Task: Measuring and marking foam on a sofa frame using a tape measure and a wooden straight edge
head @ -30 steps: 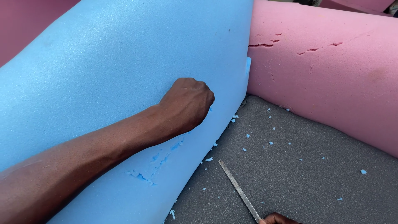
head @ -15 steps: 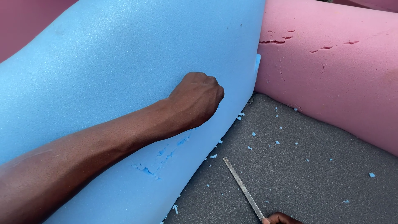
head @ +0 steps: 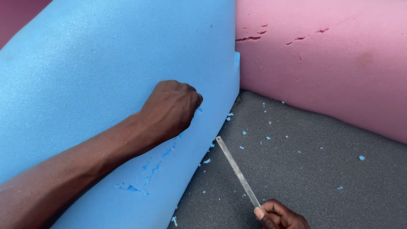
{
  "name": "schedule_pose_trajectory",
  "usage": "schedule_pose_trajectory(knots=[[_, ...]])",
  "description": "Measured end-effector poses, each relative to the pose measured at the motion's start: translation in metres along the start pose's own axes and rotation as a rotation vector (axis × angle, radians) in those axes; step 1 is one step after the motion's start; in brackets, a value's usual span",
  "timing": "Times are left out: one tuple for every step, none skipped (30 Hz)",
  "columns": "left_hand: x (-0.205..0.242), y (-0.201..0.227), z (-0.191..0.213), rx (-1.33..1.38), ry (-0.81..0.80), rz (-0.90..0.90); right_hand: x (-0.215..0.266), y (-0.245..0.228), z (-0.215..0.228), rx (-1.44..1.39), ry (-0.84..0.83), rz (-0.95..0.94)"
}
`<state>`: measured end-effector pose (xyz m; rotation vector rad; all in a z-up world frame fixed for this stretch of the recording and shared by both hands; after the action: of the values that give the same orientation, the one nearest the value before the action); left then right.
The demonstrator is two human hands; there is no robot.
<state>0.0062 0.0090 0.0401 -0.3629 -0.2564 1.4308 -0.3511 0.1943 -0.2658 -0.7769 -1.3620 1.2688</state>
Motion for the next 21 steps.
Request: schedule_pose_trajectory(knots=[[0.002,-0.001,-0.001,-0.001,-0.005,-0.012,0.004,-0.030,-0.010,-0.007,0.006,-0.009],[0.003,-0.002,-0.002,0.003,0.013,-0.018,0.007,-0.062,-0.022,-0.041,-0.020,0.043],[0.002,-0.002,-0.002,0.010,0.033,-0.026,0.009,-0.095,-0.031,-0.073,-0.042,0.096],[0.003,0.001,0.000,0.012,0.031,-0.041,0.008,-0.118,-0.040,-0.077,-0.031,0.088],[0.004,0.000,0.002,-0.011,0.024,-0.017,0.005,-0.141,-0.051,-0.043,-0.059,0.062],[0.006,-0.002,0.004,-0.035,0.016,0.007,0.003,-0.164,-0.062,-0.010,-0.088,0.036],[0.007,-0.002,0.002,-0.036,0.013,0.002,0.001,-0.168,-0.071,-0.014,-0.086,0.032],[0.008,-0.002,0.002,-0.039,0.028,-0.003,0.000,-0.174,-0.082,-0.043,-0.106,0.053],[0.009,-0.004,0.002,-0.043,0.045,-0.002,-0.003,-0.179,-0.092,-0.069,-0.129,0.079],[0.007,-0.003,0.003,-0.044,0.043,-0.003,-0.003,-0.179,-0.098,-0.071,-0.129,0.078],[0.007,-0.003,0.004,-0.047,0.023,0.009,-0.002,-0.179,-0.103,-0.086,-0.134,0.105],[0.008,-0.003,0.004,-0.049,0.003,0.020,-0.001,-0.180,-0.109,-0.101,-0.139,0.132],[0.007,-0.003,0.003,-0.050,-0.003,0.024,0.001,-0.177,-0.111,-0.101,-0.146,0.129],[0.007,-0.003,0.003,-0.060,0.005,0.025,0.003,-0.175,-0.112,-0.085,-0.140,0.138],[0.007,-0.002,0.002,-0.067,0.014,0.025,0.005,-0.173,-0.111,-0.066,-0.132,0.147],[0.008,-0.003,0.001,-0.065,0.010,0.028,0.008,-0.176,-0.112,-0.064,-0.137,0.145],[0.007,-0.002,0.002,-0.075,0.024,0.013,0.009,-0.178,-0.111,-0.079,-0.113,0.119],[0.007,-0.001,0.003,-0.084,0.039,-0.002,0.011,-0.180,-0.109,-0.093,-0.088,0.094],[0.006,-0.001,0.003,-0.083,0.040,0.001,0.008,-0.186,-0.108,-0.091,-0.089,0.095],[0.006,-0.001,0.003,-0.075,0.039,0.003,0.005,-0.191,-0.109,-0.132,-0.126,0.073],[0.005,-0.002,0.003,-0.068,0.039,0.004,0.002,-0.197,-0.110,-0.173,-0.162,0.052]])
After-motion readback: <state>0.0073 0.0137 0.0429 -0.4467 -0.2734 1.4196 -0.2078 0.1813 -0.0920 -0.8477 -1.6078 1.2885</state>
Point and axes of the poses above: each hand's wrist, its own x-axis away from the middle knuckle, its own z-axis out of the back of the hand, y = z × x, the point moved 4 cm from there along -x, towards the middle knuckle, and after that the axes turned 15 degrees about z, right-handed, at the moved point
